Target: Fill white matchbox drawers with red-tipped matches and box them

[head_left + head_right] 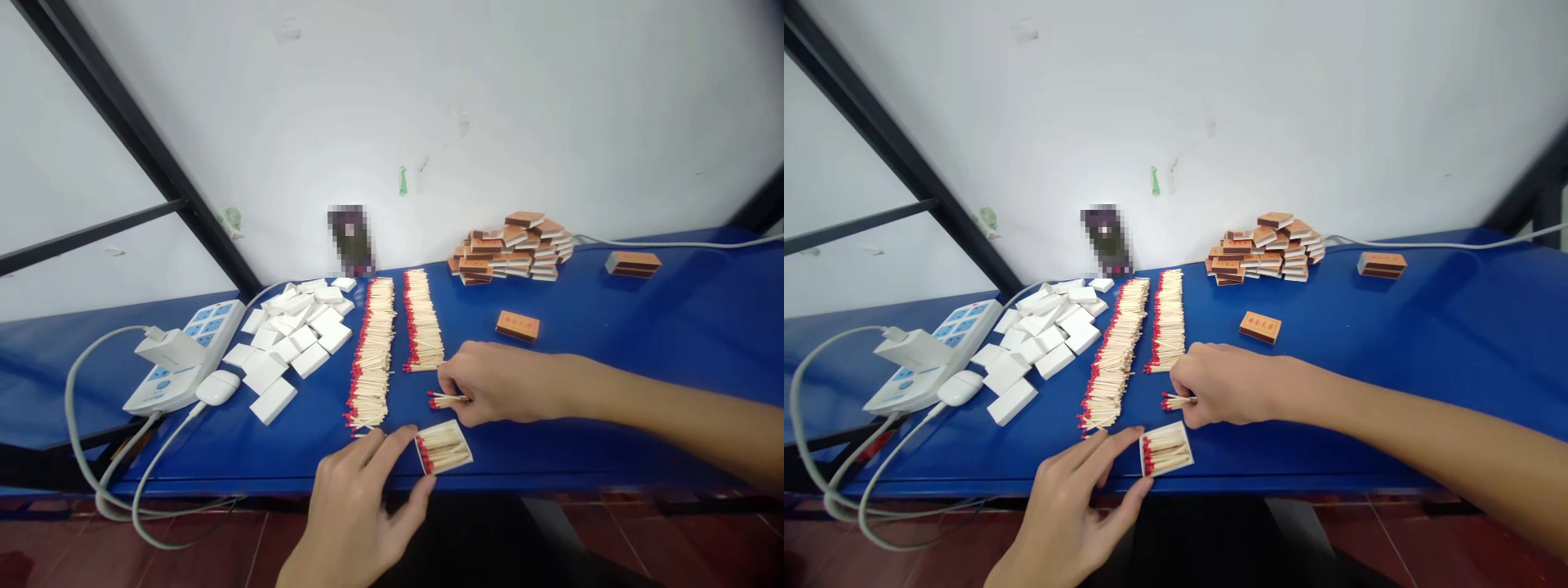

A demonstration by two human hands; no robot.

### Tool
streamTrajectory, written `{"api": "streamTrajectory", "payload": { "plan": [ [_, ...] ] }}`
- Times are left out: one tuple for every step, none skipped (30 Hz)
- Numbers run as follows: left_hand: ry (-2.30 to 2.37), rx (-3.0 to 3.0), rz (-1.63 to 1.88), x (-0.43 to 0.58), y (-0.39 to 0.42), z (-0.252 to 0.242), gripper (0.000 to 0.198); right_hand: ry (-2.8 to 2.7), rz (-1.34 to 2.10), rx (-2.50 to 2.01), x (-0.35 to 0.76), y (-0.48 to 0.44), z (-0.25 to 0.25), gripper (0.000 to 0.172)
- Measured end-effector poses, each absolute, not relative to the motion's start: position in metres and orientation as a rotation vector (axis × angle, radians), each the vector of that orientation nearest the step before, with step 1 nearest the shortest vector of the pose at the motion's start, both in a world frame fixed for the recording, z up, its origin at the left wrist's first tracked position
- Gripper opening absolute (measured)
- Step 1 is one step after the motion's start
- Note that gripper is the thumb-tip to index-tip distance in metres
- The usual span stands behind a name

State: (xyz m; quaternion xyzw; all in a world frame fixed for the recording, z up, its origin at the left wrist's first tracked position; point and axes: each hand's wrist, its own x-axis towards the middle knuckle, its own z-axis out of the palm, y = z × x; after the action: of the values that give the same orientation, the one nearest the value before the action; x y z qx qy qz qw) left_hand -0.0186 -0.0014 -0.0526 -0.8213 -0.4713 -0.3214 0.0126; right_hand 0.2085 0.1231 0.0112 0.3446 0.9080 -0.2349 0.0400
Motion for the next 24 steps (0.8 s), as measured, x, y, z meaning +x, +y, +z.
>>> {"api": "streamTrajectory", "payload": {
  "plan": [
    [-1.468,-2.560,-1.001,-0.018,-0.001,-0.053,0.029,2.789,-0.715,1.048,0.209,0.124,0.011,0.014],
    [-1.467,-2.558,-1.002,-0.018,-0.001,-0.053,0.029,2.797,-0.715,1.048,0.209,0.124,0.012,0.014],
    [-1.466,-2.555,-1.003,-0.018,-0.001,-0.053,0.029,2.805,-0.722,1.057,0.210,0.124,0.013,0.014],
    [-1.467,-2.551,-1.002,-0.018,-0.001,-0.053,0.029,2.815,-0.738,1.072,0.210,0.124,0.016,0.015],
    [-1.469,-2.549,-1.000,-0.018,-0.001,-0.054,0.030,2.826,-0.761,1.085,0.210,0.123,0.019,0.016],
    [-1.472,-2.547,-1.001,-0.018,-0.001,-0.054,0.030,2.840,-0.791,1.091,0.211,0.121,0.023,0.016],
    [-1.473,-2.546,-1.003,-0.018,-0.002,-0.054,0.030,2.850,-0.828,1.085,0.211,0.119,0.027,0.016],
    [-1.473,-2.548,-1.007,-0.018,-0.002,-0.054,0.030,2.854,-0.865,1.067,0.210,0.116,0.030,0.016],
    [-1.474,-2.551,-1.011,-0.018,-0.002,-0.054,0.029,2.849,-0.896,1.040,0.209,0.113,0.032,0.014],
    [-1.475,-2.554,-1.014,-0.018,-0.002,-0.054,0.029,2.834,-0.917,1.010,0.207,0.109,0.034,0.013],
    [-1.475,-2.557,-1.016,-0.018,-0.001,-0.053,0.029,2.810,-0.927,0.978,0.205,0.106,0.034,0.011],
    [-1.478,-2.560,-1.016,-0.018,-0.001,-0.053,0.029,2.785,-0.926,0.950,0.203,0.103,0.033,0.011],
    [-1.483,-2.561,-1.015,-0.019,-0.001,-0.052,0.029,2.763,-0.914,0.929,0.200,0.101,0.031,0.010],
    [-1.489,-2.563,-1.011,-0.019,-0.001,-0.052,0.029,2.751,-0.898,0.911,0.198,0.099,0.029,0.009],
    [-1.493,-2.563,-1.008,-0.019,-0.001,-0.052,0.028,2.751,-0.881,0.900,0.196,0.098,0.027,0.009],
    [-1.496,-2.564,-1.004,-0.019,-0.001,-0.052,0.028,2.758,-0.867,0.890,0.195,0.097,0.025,0.008],
    [-1.498,-2.565,-1.002,-0.019,-0.001,-0.052,0.028,2.772,-0.859,0.883,0.194,0.096,0.023,0.008],
    [-1.499,-2.566,-1.002,-0.019,-0.001,-0.053,0.028,2.787,-0.853,0.881,0.193,0.096,0.022,0.007],
    [-1.499,-2.569,-1.003,-0.019,-0.001,-0.053,0.028,2.797,-0.852,0.880,0.193,0.095,0.022,0.006],
    [-1.501,-2.571,-1.006,-0.019,-0.002,-0.053,0.028,2.802,-0.853,0.882,0.194,0.095,0.023,0.004],
    [-1.502,-2.574,-1.009,-0.018,-0.002,-0.053,0.028,2.803,-0.858,0.884,0.194,0.095,0.023,0.004],
    [-1.503,-2.576,-1.010,-0.018,-0.002,-0.053,0.028,2.800,-0.870,0.887,0.194,0.094,0.025,0.005],
    [-1.504,-2.576,-1.011,-0.018,-0.002,-0.053,0.028,2.796,-0.892,0.891,0.194,0.094,0.026,0.006],
    [-1.506,-2.575,-1.011,-0.018,-0.002,-0.053,0.028,2.789,-0.923,0.891,0.195,0.093,0.027,0.009]
  ]
}}
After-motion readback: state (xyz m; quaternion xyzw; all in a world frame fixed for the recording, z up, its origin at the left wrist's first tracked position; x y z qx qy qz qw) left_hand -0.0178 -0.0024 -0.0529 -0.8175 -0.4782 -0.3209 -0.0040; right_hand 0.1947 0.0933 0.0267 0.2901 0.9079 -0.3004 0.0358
